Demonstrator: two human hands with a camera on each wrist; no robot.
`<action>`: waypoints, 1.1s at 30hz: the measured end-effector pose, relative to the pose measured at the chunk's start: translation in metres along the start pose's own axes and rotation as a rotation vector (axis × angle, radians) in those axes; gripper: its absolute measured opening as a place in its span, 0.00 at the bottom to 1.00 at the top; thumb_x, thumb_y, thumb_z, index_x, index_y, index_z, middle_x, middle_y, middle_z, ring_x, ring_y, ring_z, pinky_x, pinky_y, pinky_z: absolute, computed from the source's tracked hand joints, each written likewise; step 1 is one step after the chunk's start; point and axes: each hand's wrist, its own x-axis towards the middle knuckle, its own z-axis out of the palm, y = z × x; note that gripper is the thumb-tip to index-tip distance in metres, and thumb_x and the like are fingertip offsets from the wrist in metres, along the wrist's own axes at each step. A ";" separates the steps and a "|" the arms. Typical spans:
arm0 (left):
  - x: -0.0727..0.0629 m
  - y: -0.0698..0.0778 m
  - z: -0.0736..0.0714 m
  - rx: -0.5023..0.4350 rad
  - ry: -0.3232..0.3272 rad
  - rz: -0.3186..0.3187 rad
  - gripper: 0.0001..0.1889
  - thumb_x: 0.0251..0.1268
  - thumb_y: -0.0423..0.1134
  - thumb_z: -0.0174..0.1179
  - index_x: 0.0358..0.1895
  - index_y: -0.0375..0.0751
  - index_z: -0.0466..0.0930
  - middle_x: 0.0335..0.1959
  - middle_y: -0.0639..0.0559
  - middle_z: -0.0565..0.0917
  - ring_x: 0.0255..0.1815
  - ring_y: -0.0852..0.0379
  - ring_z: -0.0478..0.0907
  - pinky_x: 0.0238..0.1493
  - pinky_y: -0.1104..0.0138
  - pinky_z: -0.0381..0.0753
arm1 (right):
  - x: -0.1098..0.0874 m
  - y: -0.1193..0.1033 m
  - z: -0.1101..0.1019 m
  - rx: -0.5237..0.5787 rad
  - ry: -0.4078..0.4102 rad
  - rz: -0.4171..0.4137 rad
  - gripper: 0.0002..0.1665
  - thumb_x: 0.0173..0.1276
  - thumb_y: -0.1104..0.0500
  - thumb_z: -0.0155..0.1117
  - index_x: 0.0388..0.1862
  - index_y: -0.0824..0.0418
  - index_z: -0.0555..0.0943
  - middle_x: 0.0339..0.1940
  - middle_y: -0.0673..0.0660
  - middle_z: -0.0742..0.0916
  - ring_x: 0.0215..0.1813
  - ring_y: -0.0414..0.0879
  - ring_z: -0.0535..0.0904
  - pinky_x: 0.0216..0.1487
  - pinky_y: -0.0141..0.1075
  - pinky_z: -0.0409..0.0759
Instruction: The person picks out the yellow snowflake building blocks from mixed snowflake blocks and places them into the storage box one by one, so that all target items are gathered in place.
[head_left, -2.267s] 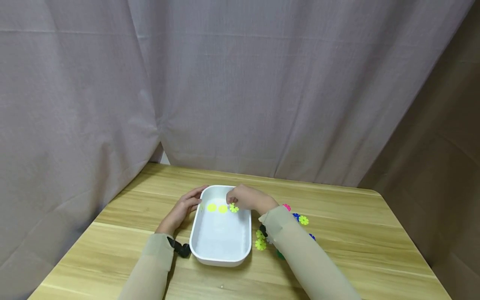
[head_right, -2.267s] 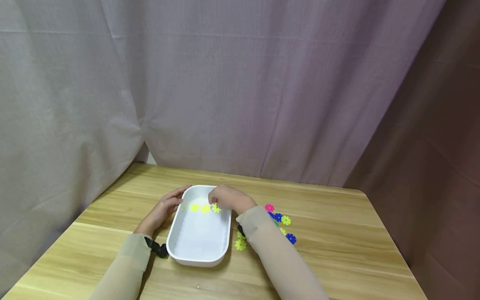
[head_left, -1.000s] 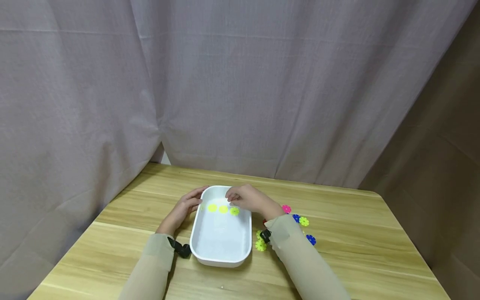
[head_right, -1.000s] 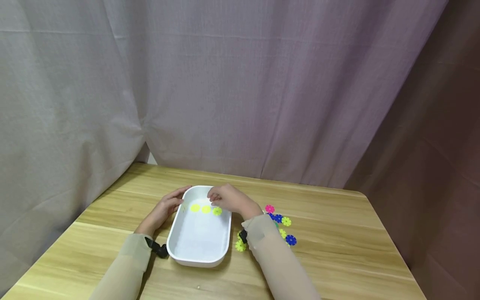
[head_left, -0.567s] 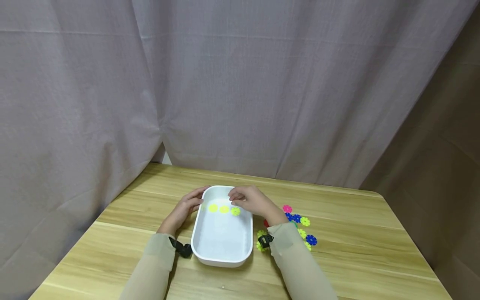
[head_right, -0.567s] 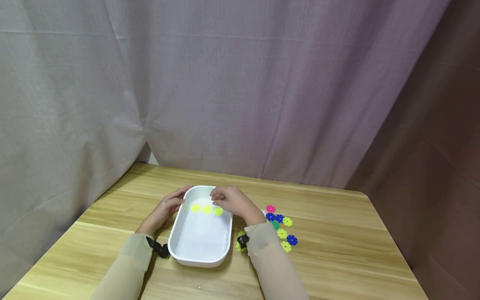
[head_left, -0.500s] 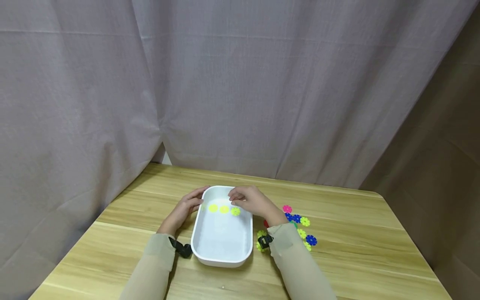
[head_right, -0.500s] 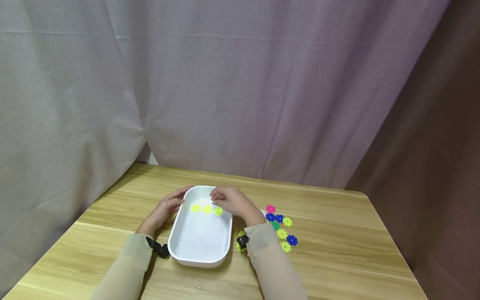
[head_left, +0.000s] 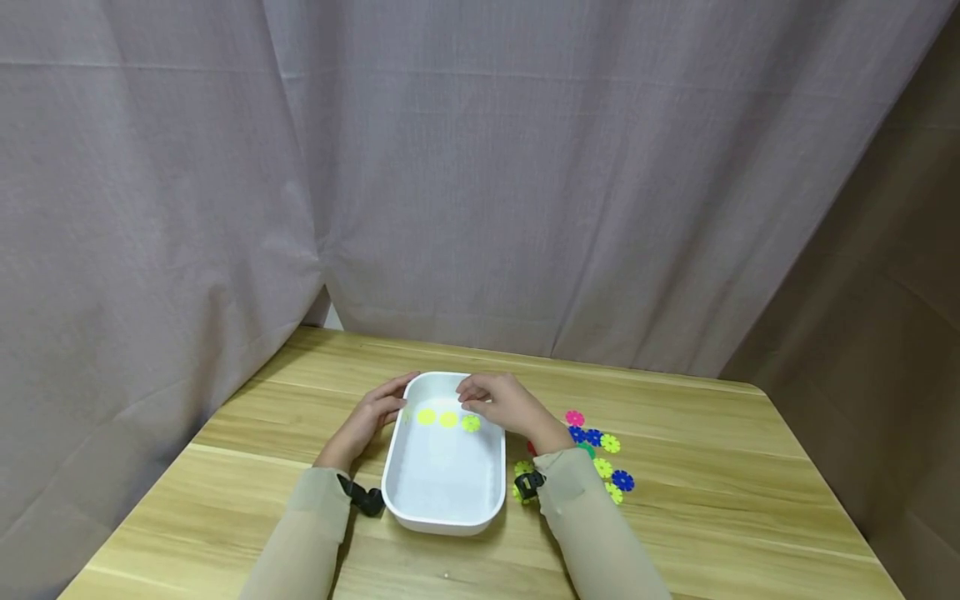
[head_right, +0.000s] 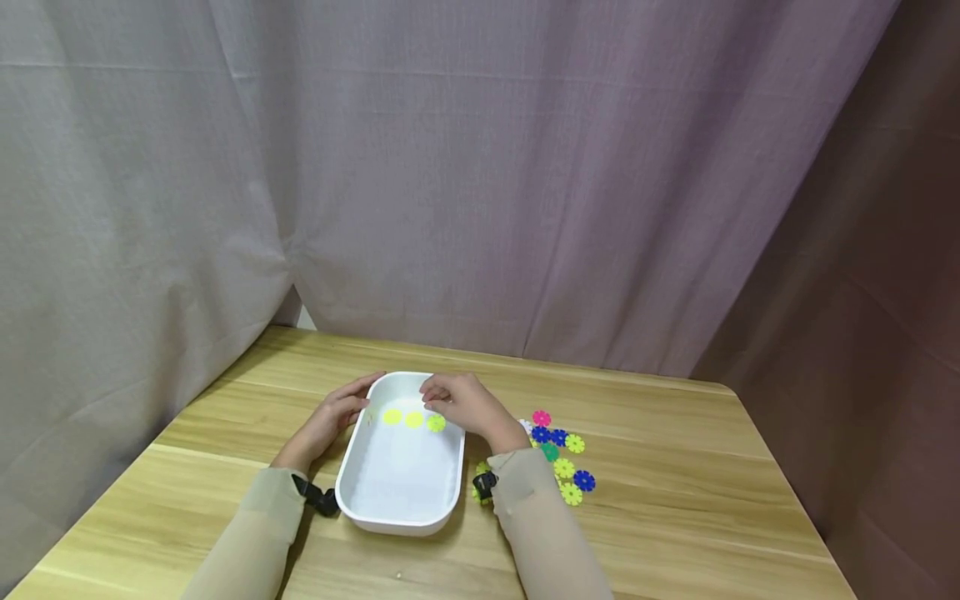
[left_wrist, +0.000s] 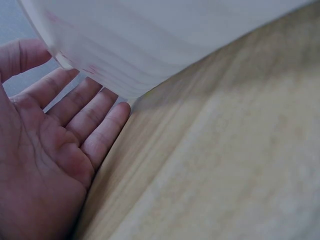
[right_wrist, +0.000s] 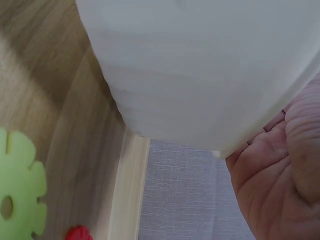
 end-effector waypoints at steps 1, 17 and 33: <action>0.000 0.000 0.000 0.000 -0.002 0.000 0.30 0.69 0.33 0.51 0.75 0.41 0.66 0.74 0.40 0.68 0.72 0.41 0.66 0.61 0.67 0.76 | 0.000 0.000 0.000 0.001 0.000 0.000 0.12 0.70 0.63 0.67 0.51 0.65 0.84 0.41 0.48 0.89 0.45 0.39 0.84 0.52 0.35 0.82; 0.000 0.000 0.001 -0.004 -0.006 -0.005 0.30 0.69 0.34 0.51 0.75 0.41 0.66 0.74 0.40 0.68 0.72 0.41 0.66 0.62 0.66 0.76 | -0.005 0.003 0.002 -0.002 0.034 -0.018 0.13 0.72 0.60 0.65 0.52 0.64 0.84 0.41 0.47 0.88 0.46 0.39 0.84 0.52 0.33 0.82; 0.002 0.002 -0.004 -0.001 0.003 -0.008 0.30 0.69 0.34 0.51 0.76 0.42 0.66 0.74 0.43 0.68 0.72 0.45 0.67 0.64 0.65 0.75 | -0.017 -0.004 -0.014 -0.037 0.045 -0.052 0.12 0.72 0.61 0.65 0.52 0.62 0.85 0.45 0.50 0.89 0.47 0.40 0.84 0.52 0.37 0.83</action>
